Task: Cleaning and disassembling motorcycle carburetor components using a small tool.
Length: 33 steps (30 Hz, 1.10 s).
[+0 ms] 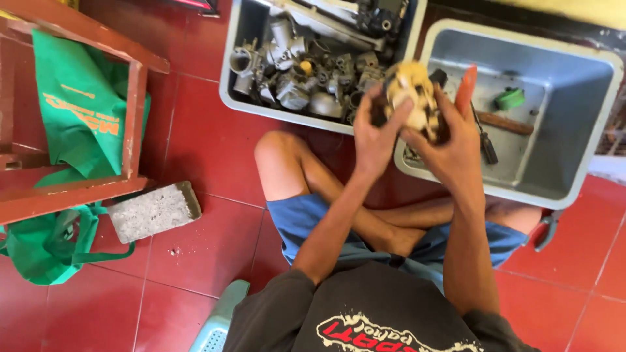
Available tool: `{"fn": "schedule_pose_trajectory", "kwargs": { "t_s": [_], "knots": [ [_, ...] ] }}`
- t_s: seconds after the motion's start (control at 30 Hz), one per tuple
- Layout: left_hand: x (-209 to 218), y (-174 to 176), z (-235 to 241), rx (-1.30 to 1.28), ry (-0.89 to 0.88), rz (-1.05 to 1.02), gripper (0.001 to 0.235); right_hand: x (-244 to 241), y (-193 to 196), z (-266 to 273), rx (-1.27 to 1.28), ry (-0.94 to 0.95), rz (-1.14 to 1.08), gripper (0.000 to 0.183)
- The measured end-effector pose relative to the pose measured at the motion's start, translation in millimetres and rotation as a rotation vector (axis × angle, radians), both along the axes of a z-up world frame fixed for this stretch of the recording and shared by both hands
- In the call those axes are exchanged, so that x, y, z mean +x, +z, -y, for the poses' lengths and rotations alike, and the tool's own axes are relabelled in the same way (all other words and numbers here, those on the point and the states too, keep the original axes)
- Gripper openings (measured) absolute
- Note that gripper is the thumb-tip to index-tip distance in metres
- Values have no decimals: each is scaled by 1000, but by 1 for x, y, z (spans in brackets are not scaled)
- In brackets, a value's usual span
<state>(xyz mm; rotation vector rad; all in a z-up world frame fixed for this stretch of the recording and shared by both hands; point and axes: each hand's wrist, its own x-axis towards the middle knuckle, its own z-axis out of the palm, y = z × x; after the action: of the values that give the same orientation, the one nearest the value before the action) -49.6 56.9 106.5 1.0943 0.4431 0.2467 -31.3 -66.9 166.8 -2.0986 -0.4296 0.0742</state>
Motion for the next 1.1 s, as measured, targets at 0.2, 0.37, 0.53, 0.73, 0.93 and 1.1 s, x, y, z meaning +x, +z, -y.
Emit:
{"fn": "schedule_pose_trajectory", "kwargs": {
  "t_s": [0.2,0.37,0.53,0.73,0.93,1.1],
  "knots": [
    [91,-32,-52,-15,221,52,83,94,-23,-57,-29,132,130,67],
    [139,-76,-88,419,261,-41,57,144,-75,-88,-34,89,169,37],
    [144,-114,-114,866,150,-241,61,140,-126,-104,-41,-26,150,28],
    [123,-92,-118,1103,-32,-339,59,123,-149,-110,-439,-134,122,52],
    [115,-122,-123,1204,-35,-411,55,81,-96,-67,-481,-36,-23,36],
    [68,-79,-78,1290,71,-15,59,20,-89,30,191,-460,50,39]
  ]
}}
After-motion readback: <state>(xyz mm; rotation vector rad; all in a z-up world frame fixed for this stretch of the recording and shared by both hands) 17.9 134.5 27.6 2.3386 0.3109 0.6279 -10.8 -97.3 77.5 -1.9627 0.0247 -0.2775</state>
